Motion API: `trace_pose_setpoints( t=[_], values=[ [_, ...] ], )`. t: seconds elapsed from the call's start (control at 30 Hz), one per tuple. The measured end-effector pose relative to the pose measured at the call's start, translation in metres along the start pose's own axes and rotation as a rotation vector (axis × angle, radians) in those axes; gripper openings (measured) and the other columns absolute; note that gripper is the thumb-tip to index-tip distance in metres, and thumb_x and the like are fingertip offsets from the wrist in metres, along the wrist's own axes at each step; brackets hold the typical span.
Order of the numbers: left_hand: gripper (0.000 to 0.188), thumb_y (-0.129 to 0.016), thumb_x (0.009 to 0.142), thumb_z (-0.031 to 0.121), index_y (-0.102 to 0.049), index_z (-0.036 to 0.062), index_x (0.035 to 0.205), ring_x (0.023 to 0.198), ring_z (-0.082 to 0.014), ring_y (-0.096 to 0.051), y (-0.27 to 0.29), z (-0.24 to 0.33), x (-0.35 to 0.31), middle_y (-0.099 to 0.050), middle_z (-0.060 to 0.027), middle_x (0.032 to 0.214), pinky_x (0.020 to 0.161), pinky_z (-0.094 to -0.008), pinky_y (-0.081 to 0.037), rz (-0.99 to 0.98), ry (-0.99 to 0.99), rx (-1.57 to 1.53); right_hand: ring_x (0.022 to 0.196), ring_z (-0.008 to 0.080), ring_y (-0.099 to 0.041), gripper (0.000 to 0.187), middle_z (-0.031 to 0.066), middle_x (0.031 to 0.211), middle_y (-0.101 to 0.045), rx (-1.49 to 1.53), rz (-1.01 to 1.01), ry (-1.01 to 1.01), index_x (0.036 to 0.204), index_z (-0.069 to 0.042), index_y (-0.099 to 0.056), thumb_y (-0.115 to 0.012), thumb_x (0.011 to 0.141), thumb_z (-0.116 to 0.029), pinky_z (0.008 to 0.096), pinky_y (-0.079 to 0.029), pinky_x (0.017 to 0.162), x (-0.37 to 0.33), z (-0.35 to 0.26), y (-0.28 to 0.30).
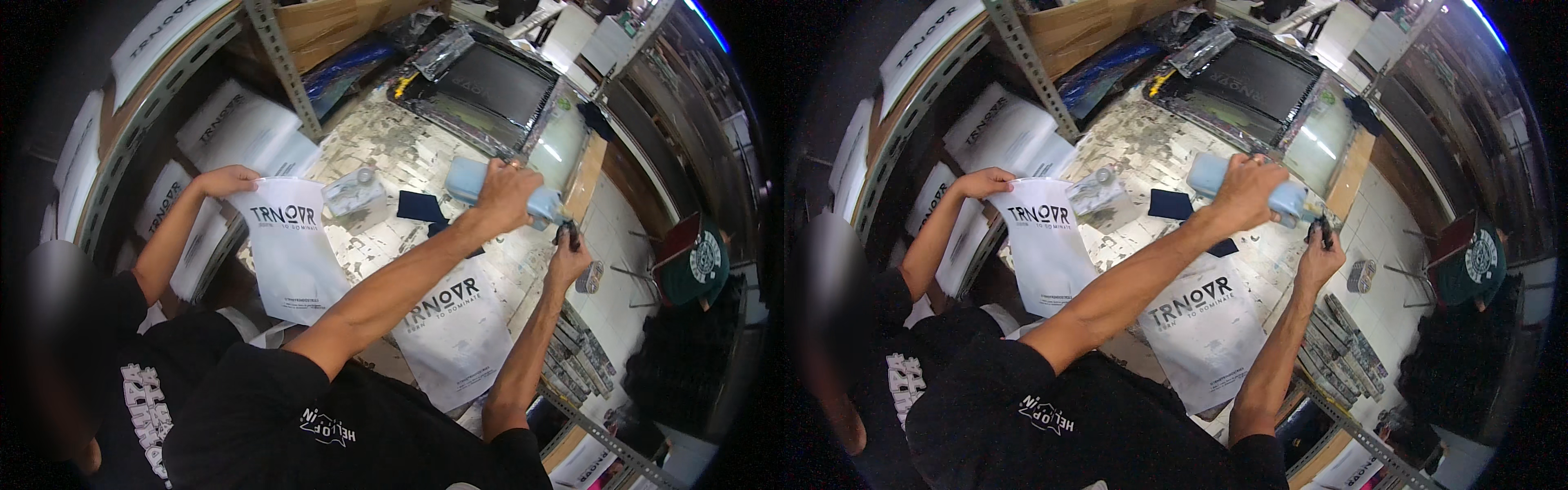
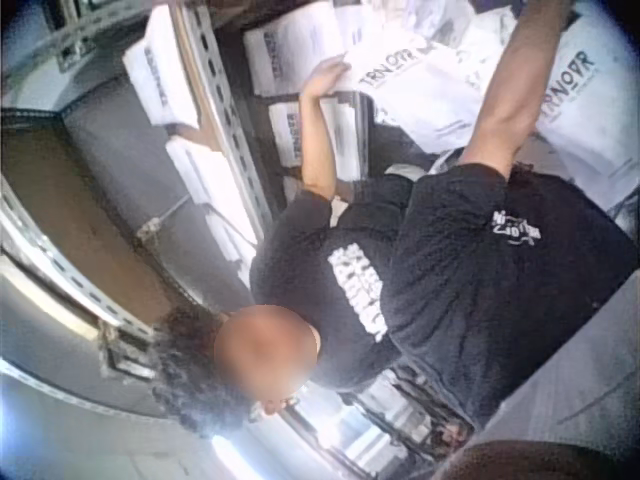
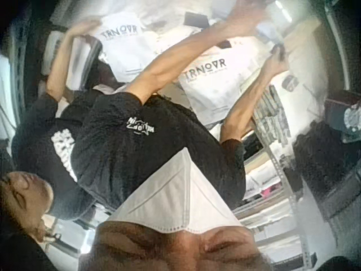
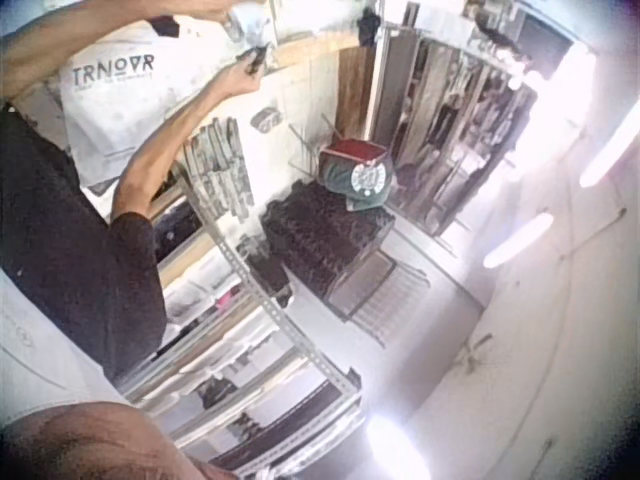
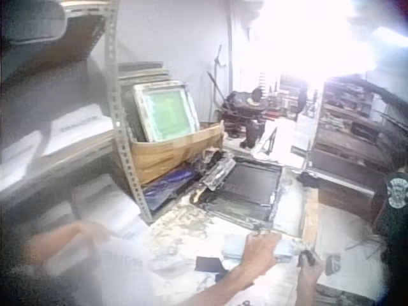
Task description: The person uses a squeegee to apply pressure to a screen printing frame on a white plastic bag, then lifts the frame to reveal the printed logo. They repeat this process on multiple bags, stacking the finished items on a nearby shelf.
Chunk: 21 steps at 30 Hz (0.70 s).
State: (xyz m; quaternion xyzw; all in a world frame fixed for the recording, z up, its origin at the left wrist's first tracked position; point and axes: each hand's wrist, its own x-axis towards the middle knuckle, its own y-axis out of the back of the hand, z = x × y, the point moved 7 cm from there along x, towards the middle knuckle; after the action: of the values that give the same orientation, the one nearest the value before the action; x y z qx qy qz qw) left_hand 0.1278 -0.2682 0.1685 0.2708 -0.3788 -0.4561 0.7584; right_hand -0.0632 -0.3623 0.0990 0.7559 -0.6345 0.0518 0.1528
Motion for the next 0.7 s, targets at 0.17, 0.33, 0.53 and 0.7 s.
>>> trace_pose_setpoints(
  t=[0.17,0.33,0.53,0.7],
  values=[
    [0.065,-0.091,0.066,0.019,-0.058,0.0063,0.120,0.111,-0.0253,-0.061,-0.040,-0.055,-0.004,-0.067,-0.0104,0.111,0.102,-0.0427,-0.041,0.204,0.066,-0.526,0.084,0.0210,-0.068,0.025,0.0133,0.095,-0.069,-0.294,-0.062,0.443,0.113,0.006,-0.069,-0.064,0.089,0.004,0.0300,-0.053,0.078,0.018,-0.092,-0.023],
    [0.077,-0.090,0.068,0.013,-0.050,0.0065,0.134,0.130,-0.0324,-0.051,-0.083,-0.087,-0.015,-0.061,-0.0159,0.129,0.113,-0.0454,-0.033,0.102,0.298,-1.081,0.090,0.0368,-0.060,0.030,0.0189,0.097,-0.062,-0.550,-0.129,0.619,0.111,0.003,-0.070,-0.064,0.082,0.005,0.0435,-0.050,0.081,0.010,-0.102,-0.064],
    [0.084,-0.086,0.076,0.009,-0.041,0.0034,0.146,0.127,-0.0219,-0.053,-0.054,-0.100,-0.043,-0.060,-0.0147,0.129,0.106,-0.0381,-0.043,0.425,0.293,-0.601,0.090,0.0382,-0.059,0.031,0.0195,0.097,-0.062,-0.645,-0.174,0.672,0.111,0.003,-0.070,-0.063,0.081,0.004,0.0454,-0.049,0.081,0.008,-0.113,-0.095],
    [0.074,-0.082,0.079,0.014,-0.046,0.0006,0.143,0.130,-0.0362,-0.051,-0.003,-0.064,-0.159,-0.058,-0.0191,0.134,0.107,-0.0443,-0.040,0.362,0.185,-0.510,0.091,0.0383,-0.061,0.028,0.0197,0.098,-0.065,-0.554,-0.155,0.649,0.110,0.001,-0.071,-0.063,0.083,0.002,0.0446,-0.050,0.080,0.022,-0.107,-0.084]
  ],
)
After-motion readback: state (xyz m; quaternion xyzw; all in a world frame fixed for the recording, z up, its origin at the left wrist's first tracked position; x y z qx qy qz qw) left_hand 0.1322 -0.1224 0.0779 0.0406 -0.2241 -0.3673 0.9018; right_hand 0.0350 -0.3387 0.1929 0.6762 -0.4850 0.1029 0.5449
